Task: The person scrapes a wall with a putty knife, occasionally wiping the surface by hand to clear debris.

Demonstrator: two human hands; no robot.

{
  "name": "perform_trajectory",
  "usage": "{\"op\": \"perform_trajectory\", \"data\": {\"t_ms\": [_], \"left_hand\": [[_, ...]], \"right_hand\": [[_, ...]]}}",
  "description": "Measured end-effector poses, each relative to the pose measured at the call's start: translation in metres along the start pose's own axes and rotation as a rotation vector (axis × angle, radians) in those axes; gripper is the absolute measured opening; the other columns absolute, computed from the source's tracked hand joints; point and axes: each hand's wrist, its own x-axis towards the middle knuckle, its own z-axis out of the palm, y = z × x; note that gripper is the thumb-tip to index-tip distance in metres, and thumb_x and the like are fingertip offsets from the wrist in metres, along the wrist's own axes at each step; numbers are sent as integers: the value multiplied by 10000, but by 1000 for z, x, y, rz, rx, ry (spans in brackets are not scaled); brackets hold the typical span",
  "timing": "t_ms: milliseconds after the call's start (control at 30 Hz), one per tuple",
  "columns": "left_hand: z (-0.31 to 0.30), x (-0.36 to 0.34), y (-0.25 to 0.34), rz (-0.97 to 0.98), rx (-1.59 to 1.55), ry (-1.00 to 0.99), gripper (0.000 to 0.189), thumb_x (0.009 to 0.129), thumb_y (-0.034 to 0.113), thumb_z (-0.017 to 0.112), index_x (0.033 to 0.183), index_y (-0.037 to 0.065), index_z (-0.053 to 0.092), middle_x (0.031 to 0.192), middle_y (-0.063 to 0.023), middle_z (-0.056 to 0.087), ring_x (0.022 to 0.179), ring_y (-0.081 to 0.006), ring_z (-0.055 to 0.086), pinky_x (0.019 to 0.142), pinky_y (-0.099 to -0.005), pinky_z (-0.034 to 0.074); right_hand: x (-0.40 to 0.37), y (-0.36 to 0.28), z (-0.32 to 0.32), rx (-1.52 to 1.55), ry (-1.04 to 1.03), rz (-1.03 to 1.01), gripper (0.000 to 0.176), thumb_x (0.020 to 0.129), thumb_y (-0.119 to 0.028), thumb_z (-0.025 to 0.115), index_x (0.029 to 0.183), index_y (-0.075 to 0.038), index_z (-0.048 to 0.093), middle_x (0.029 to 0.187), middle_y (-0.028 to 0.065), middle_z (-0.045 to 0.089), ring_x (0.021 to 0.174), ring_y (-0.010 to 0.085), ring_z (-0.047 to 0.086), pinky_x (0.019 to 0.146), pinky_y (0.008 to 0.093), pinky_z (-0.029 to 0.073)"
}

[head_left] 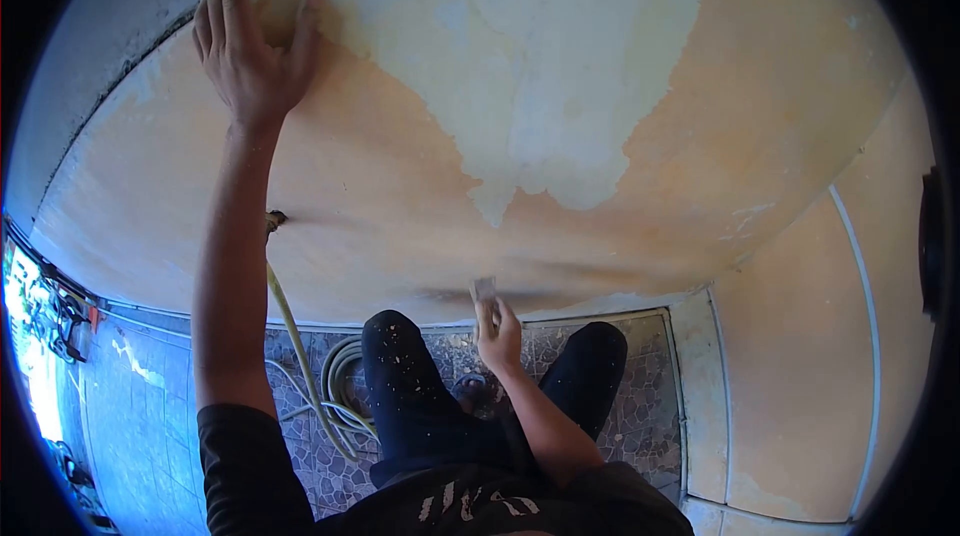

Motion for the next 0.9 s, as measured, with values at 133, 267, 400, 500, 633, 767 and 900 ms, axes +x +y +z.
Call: {"op": "perform_trajectory", "data": {"t_ms": [133,267,400,500,633,767,900], "left_hand": [[-7,-4,3,-89,-2,-71,558,865,200,793,1378,78,609,1217,-63,712,1071,-253,644,995,-381,469],[1,-6,0,-73,-93,22,474,859,171,787,1307,82,660,1145,-50,725,1011,-234,649,955,-361,493],[2,-7,-1,-90,-114,28,409,863,166,782,1253,88,685,1134,-40,728,1016,-226,653,933,-351,502],[-1,-8,-1,-72,-93,20,376,865,170,787,1223,93,701,1135,-30,729,1017,-221,656,932,-355,500],[0,-12,-13,23,66,11,452,822,178,696,1249,50,626,1275,-142,626,1304,-318,528,1096,-448,321],[5,-17,-17,-17,-2,25,435,843,189,705,1248,53,626,1289,-136,629,1305,-318,528,1121,-456,320],[5,-11,-16,-46,-112,59,313,868,212,782,1147,85,724,1131,-41,716,1064,-237,636,967,-390,464]], "right_hand": [[62,-117,-15,492,-52,104,245,1079,-261,568,960,-48,586,645,-5,547,536,62,499,500,247,394],[101,-149,-20,411,39,-31,300,1079,-278,569,896,-42,598,627,-12,536,520,62,483,485,244,367],[110,-145,-19,309,13,76,431,1089,-346,541,779,-50,588,581,-33,474,498,55,437,480,246,340],[107,-131,-12,342,-25,117,445,1087,-355,545,770,-46,591,586,-33,466,510,51,427,485,256,331],[114,-152,-14,151,120,-33,475,1080,-358,555,768,-7,623,593,16,515,531,81,456,510,286,361],[105,-144,-16,150,97,54,511,1059,-395,582,785,30,661,585,53,548,531,101,484,526,317,402],[103,-135,-20,238,6,182,531,1056,-397,588,758,38,649,561,39,516,522,98,468,519,316,391]]}}
